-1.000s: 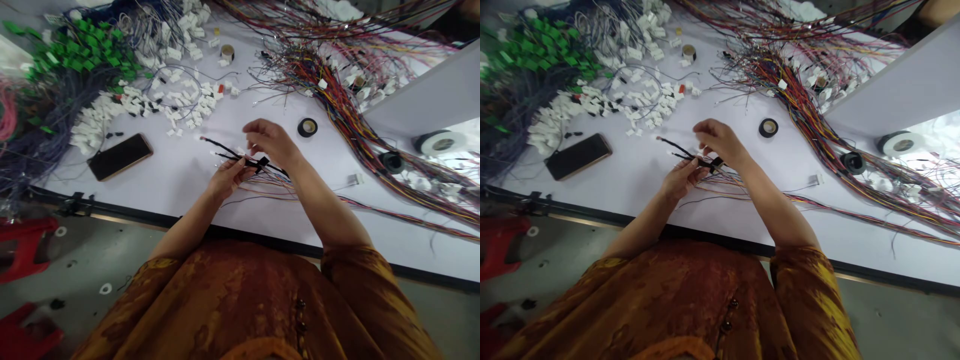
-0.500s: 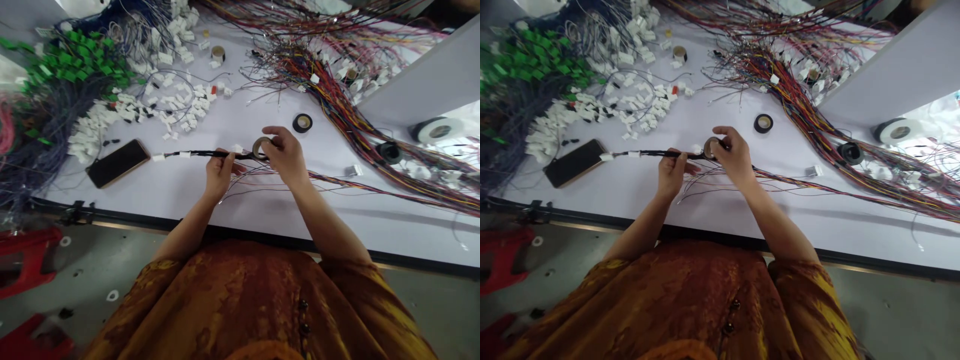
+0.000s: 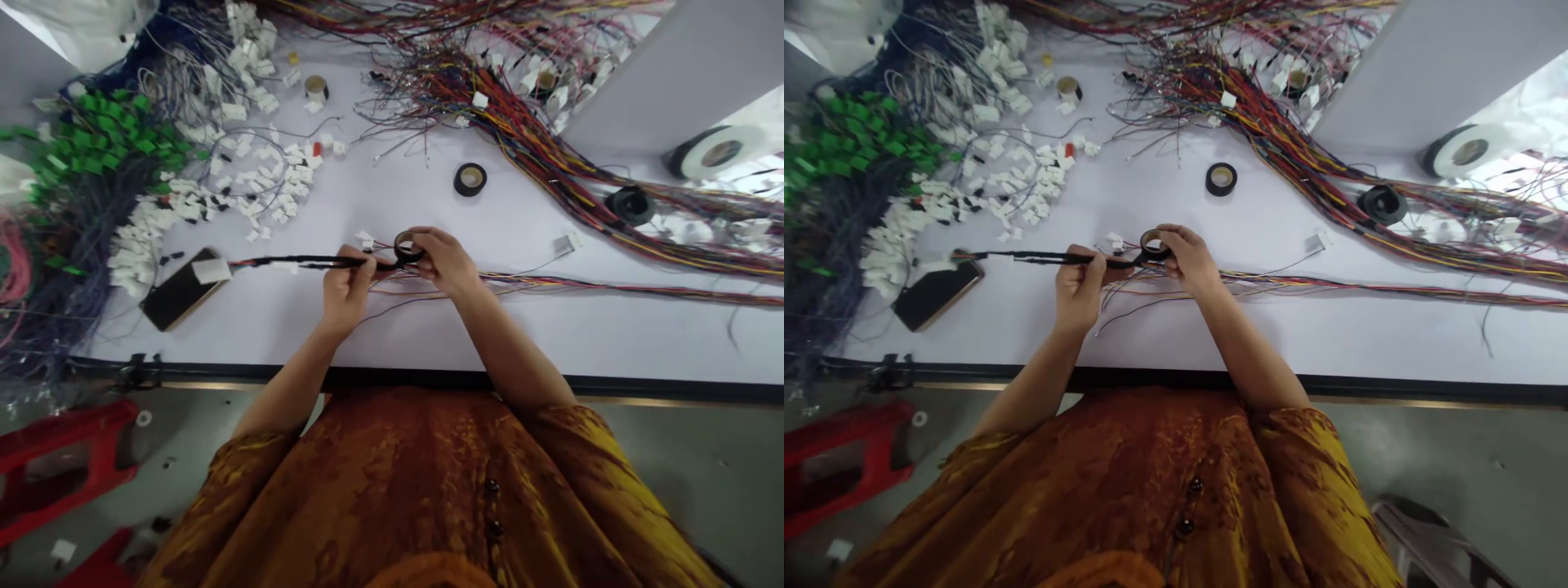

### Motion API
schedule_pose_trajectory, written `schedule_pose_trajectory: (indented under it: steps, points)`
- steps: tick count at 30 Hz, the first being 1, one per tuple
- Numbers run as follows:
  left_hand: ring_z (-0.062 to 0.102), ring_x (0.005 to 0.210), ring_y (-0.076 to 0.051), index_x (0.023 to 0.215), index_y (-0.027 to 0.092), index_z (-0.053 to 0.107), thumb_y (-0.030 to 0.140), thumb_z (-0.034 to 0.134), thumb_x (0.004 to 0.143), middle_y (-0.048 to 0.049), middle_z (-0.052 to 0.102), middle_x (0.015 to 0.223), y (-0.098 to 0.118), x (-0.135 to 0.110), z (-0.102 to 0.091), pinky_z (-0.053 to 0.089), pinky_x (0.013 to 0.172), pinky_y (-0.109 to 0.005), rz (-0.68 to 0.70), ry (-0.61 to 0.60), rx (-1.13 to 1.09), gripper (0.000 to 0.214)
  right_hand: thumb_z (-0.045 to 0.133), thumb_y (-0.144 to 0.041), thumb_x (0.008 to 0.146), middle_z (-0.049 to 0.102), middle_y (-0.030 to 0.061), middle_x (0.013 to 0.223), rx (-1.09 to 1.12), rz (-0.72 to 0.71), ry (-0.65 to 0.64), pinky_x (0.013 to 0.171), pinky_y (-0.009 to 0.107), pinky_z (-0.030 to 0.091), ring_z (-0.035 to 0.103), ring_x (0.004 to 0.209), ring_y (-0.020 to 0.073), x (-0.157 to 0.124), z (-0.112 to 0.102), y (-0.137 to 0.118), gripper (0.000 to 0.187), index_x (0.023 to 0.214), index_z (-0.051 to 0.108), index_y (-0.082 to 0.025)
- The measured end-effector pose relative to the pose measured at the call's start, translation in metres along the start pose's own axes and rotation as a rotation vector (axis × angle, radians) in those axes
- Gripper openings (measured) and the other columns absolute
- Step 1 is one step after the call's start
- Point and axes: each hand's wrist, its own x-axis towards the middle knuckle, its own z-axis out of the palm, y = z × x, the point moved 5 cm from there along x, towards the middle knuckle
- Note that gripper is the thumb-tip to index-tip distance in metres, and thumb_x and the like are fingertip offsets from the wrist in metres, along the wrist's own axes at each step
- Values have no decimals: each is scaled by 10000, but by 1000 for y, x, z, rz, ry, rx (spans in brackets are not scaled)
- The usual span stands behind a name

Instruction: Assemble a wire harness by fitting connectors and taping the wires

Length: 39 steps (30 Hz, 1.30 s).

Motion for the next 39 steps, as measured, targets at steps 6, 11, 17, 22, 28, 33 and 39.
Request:
schedule_pose_trajectory:
  steps: [6, 11, 17, 22, 28, 33, 39]
  points:
    - [723, 726, -124, 961, 208, 651, 488, 746, 812, -31, 717, 936, -20, 17, 22, 563, 563, -199, -131, -197, -71, 331, 584, -339, 890, 500, -47, 739, 169, -211, 77, 376, 189, 286, 350, 444, 33, -22, -22, 14, 209, 1065, 605, -226]
    - [540, 378, -53, 871, 173, 659, 509, 707, 837, -4, 689, 720, -10, 29, 36, 352, 316, -169, -134, -88, 56, 341, 528, -324, 946, 618, 50, 986, -195, -540, 235, 569, 248, 497, 561, 685, 117, -66, -19, 21, 271, 1204, 553, -245]
    - [710, 705, -121, 892, 191, 645, 514, 606, 921, -45, 736, 905, 15, 13, 30, 610, 666, -258, -2, -75, 142, 327, 557, -319, 936, 602, 78, 1005, -423, -659, 194, 701, 289, 525, 567, 764, 135, -73, -7, 14, 147, 1031, 583, -210]
    - [696, 989, -178, 851, 203, 663, 424, 647, 919, -67, 716, 1019, 30, -5, 37, 587, 898, -341, 355, -163, 410, 232, 513, -342, 958, 497, -31, 714, -115, -308, 66, 459, 197, 378, 377, 506, 69, -27, -16, 6, 191, 1093, 531, -207]
    - [555, 397, -40, 917, 207, 539, 508, 563, 949, -11, 734, 869, -1, 7, 31, 434, 369, -159, -46, 78, 74, 304, 494, -290, 954, 600, 89, 1043, -467, -722, 48, 777, 322, 540, 591, 876, 170, -90, -7, 25, 216, 1102, 637, -226]
    - [736, 744, -126, 927, 200, 601, 474, 569, 957, -42, 744, 963, 19, -6, 43, 625, 680, -249, 82, -110, 195, 278, 636, -305, 881, 619, 55, 942, -325, -518, 201, 666, 264, 497, 539, 707, 110, -71, -24, 13, 185, 1013, 585, -186]
    - [744, 870, -150, 922, 190, 643, 400, 553, 981, -50, 742, 956, 19, -20, 44, 622, 776, -273, 256, -131, 337, 237, 626, -265, 848, 461, -58, 627, 177, -36, -15, 385, 181, 228, 309, 458, 46, -17, -36, 11, 117, 893, 567, -174]
